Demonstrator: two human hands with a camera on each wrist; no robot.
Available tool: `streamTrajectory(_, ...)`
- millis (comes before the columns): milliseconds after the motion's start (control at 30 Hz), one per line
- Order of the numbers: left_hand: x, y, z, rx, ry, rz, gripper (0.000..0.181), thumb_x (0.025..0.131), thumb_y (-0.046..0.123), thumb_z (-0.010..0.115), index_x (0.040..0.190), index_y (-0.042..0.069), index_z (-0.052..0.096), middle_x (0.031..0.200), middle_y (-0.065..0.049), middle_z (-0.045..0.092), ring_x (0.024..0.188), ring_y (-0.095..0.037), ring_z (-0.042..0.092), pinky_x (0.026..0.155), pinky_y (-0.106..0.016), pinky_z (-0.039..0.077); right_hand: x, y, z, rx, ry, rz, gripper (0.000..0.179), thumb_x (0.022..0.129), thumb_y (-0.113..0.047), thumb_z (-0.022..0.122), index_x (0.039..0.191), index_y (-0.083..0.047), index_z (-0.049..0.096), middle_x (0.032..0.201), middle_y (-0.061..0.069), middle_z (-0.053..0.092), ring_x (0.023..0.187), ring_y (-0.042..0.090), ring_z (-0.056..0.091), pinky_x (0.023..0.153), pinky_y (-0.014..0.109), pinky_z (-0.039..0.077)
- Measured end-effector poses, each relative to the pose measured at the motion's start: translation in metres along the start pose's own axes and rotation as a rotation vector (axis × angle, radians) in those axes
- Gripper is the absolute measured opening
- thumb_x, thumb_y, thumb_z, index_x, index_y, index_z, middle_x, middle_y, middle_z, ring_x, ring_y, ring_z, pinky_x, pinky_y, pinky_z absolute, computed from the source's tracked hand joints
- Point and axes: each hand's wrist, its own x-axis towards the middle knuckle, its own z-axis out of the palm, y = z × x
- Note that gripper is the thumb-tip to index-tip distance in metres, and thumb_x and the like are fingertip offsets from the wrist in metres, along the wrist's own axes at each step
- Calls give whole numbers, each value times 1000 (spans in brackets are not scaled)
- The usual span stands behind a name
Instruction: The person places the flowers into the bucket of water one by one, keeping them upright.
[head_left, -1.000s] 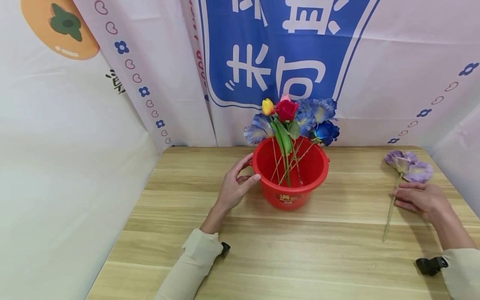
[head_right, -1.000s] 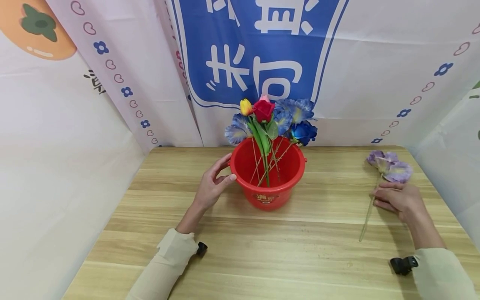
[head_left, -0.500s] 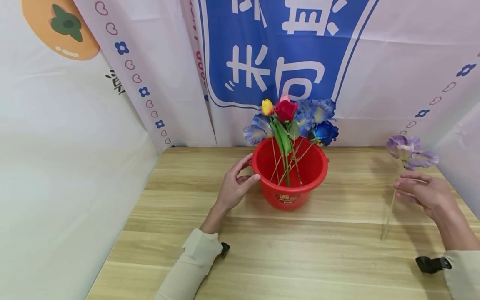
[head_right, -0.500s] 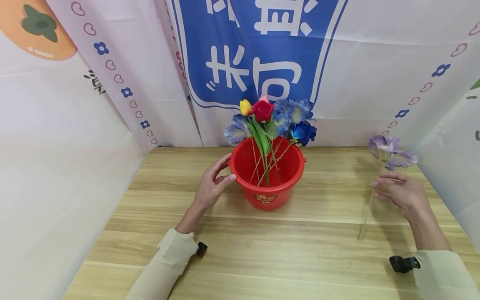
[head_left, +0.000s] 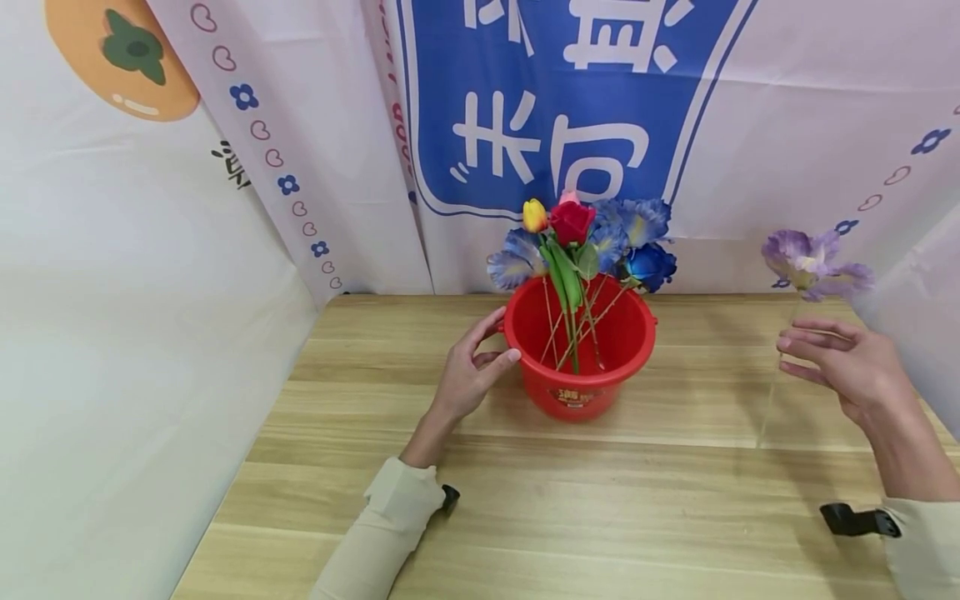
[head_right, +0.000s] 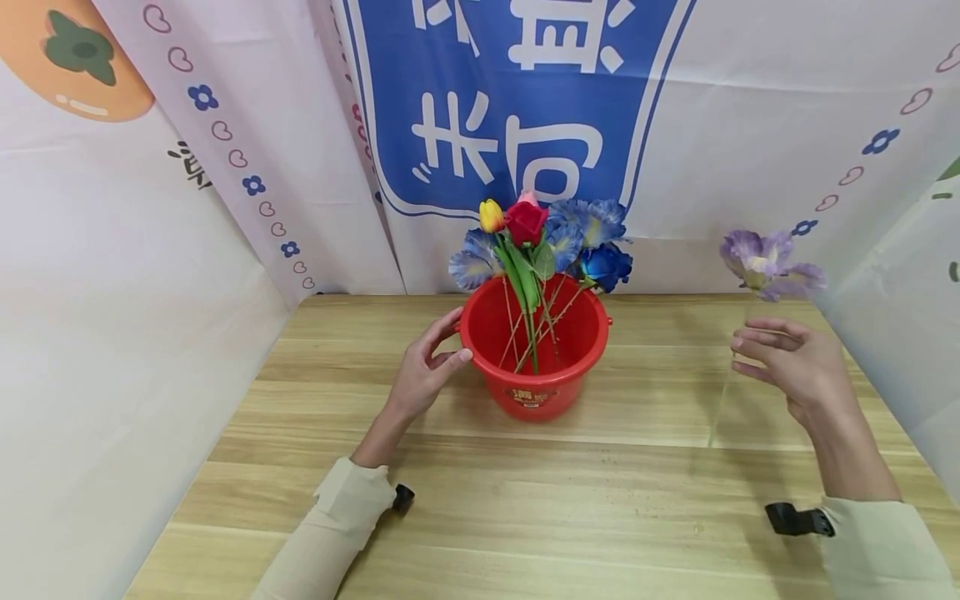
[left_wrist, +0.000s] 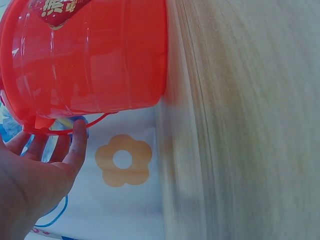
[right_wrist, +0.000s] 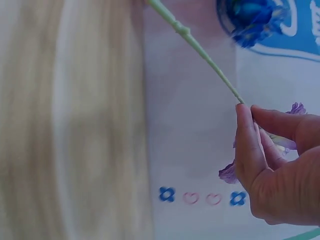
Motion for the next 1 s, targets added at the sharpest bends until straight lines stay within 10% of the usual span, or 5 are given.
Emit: streamTrajectory(1000, 0, 1, 0, 2, 7, 0, 67, 100, 13, 75, 161, 16, 49, 154, -10, 60, 142, -31, 57, 101, -39, 64, -3, -84, 112, 142, -22, -302, 33, 89, 3, 84, 118, -9, 76, 99, 0, 80, 86, 11, 80, 70, 28, 67)
